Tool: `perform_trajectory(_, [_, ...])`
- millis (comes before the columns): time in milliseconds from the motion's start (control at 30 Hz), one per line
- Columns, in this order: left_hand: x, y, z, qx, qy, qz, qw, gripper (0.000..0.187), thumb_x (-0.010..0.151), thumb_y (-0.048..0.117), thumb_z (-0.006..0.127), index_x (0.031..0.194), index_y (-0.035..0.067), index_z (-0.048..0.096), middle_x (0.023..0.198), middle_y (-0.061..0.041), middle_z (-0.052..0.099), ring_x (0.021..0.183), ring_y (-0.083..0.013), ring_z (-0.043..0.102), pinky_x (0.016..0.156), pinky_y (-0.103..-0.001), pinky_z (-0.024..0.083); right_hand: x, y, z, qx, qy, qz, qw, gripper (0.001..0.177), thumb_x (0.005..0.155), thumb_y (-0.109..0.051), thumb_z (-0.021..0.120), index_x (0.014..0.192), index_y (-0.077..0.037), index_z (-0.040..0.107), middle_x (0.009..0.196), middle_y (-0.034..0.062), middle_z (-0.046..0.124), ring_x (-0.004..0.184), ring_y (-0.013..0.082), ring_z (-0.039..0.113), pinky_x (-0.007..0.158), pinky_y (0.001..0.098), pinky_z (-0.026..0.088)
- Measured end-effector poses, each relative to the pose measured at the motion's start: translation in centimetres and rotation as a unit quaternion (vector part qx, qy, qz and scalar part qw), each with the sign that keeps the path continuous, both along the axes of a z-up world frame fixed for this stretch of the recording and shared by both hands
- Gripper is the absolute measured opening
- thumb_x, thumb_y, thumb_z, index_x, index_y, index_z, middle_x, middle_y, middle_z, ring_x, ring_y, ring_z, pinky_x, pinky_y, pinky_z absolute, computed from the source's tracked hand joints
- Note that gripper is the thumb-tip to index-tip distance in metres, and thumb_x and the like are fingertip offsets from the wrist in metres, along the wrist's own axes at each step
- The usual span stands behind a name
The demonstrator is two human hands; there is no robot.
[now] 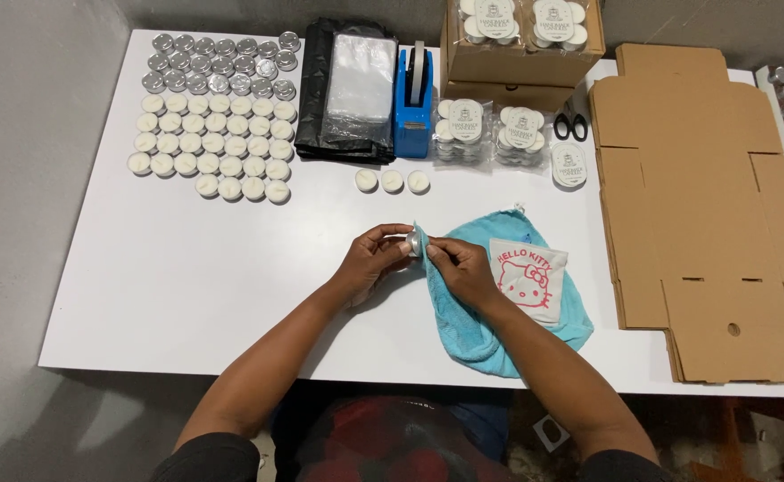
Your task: The person is wiping the work surface and then packing small tealight candles into clear plastic bags, four per bag.
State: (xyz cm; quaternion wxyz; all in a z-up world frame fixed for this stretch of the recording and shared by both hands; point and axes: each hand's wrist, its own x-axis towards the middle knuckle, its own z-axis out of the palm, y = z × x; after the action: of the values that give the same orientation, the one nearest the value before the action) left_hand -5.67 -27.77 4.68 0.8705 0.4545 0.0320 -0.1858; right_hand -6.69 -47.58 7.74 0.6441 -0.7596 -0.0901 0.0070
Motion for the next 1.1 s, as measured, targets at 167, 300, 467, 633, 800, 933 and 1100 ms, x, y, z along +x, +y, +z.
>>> perform_trajectory(167, [-0.2,-0.3,2.0,0.034,-0.004,0.039,0.999,0.037,0.086,0.007,0.082,0.121,0.003,0.07,0.105,-0.016,0.073,0.093,-0.0206,0.074,0.086,-0.035,0.065,-0.4,0.0,-0.7,-0.049,-0.044,0.005,0.998,0.014,0.099,-0.007,0.071,0.104,0.0,0.081,0.093,0.0197,0.08,0.093,0.0175,0.069,0.075,0.0364,0.057])
perform_trajectory(300, [-0.4,-0.4,2.5,0.121,-0.059,0.062,0.989,0.038,0.083,0.005,0.085,0.119,0.004,0.073,0.102,-0.013,0.07,0.093,-0.0167,0.072,0.085,-0.033,0.065,-0.7,0.2,0.2,-0.088,-0.105,0.016,0.99,0.012,0.097,-0.007,0.073,0.101,-0.001,0.082,0.084,0.0191,0.079,0.083,0.0231,0.076,0.065,0.0351,0.058])
perform_trajectory(467, [1.7,2.2,1.2,0.256,-0.111,0.119,0.953,0.042,0.08,0.005,0.081,0.121,0.007,0.072,0.102,-0.011,0.07,0.092,-0.0145,0.07,0.084,-0.031,0.062,-0.7,-0.6,0.8,-0.108,-0.164,0.045,0.98,0.012,0.096,-0.003,0.071,0.1,0.0,0.081,0.083,0.0196,0.078,0.075,0.0288,0.076,0.064,0.0372,0.058])
perform_trajectory(633, [5.0,5.8,1.0,0.46,-0.199,0.188,0.845,0.052,0.079,0.004,0.08,0.128,0.002,0.062,0.111,-0.02,0.07,0.102,-0.0315,0.071,0.087,-0.039,0.06,-0.4,-3.2,0.3,-0.152,-0.183,0.027,0.971,0.012,0.097,-0.003,0.07,0.1,0.0,0.081,0.081,0.0174,0.078,0.071,0.03,0.074,0.062,0.0365,0.058])
perform_trajectory(800, [8.0,7.4,0.0,0.593,-0.311,0.201,0.715,0.051,0.08,-0.005,0.077,0.127,-0.007,0.058,0.109,-0.027,0.068,0.101,-0.0404,0.07,0.087,-0.047,0.061,0.0,-5.1,-0.4,-0.182,-0.175,-0.006,0.968,0.013,0.098,-0.004,0.07,0.102,-0.001,0.082,0.081,0.015,0.078,0.073,0.0291,0.074,0.062,0.0373,0.058])
perform_trajectory(933, [8.5,7.4,-1.3,0.605,-0.316,0.192,0.705,0.053,0.079,-0.003,0.078,0.127,-0.007,0.057,0.107,-0.026,0.069,0.099,-0.0408,0.07,0.087,-0.048,0.06,-0.1,-4.9,-0.3,-0.178,-0.166,-0.016,0.97,0.012,0.098,-0.004,0.07,0.102,-0.001,0.081,0.08,0.0165,0.077,0.072,0.028,0.074,0.062,0.0378,0.058])
perform_trajectory(1100, [9.2,8.2,-3.5,0.626,-0.392,0.201,0.643,0.044,0.083,0.013,0.08,0.122,0.003,0.064,0.103,-0.014,0.067,0.098,-0.03,0.069,0.088,-0.039,0.057,0.0,-4.6,0.7,-0.196,-0.143,-0.015,0.97,0.014,0.097,-0.008,0.07,0.101,-0.004,0.082,0.077,0.0161,0.077,0.069,0.0294,0.074,0.06,0.0386,0.057])
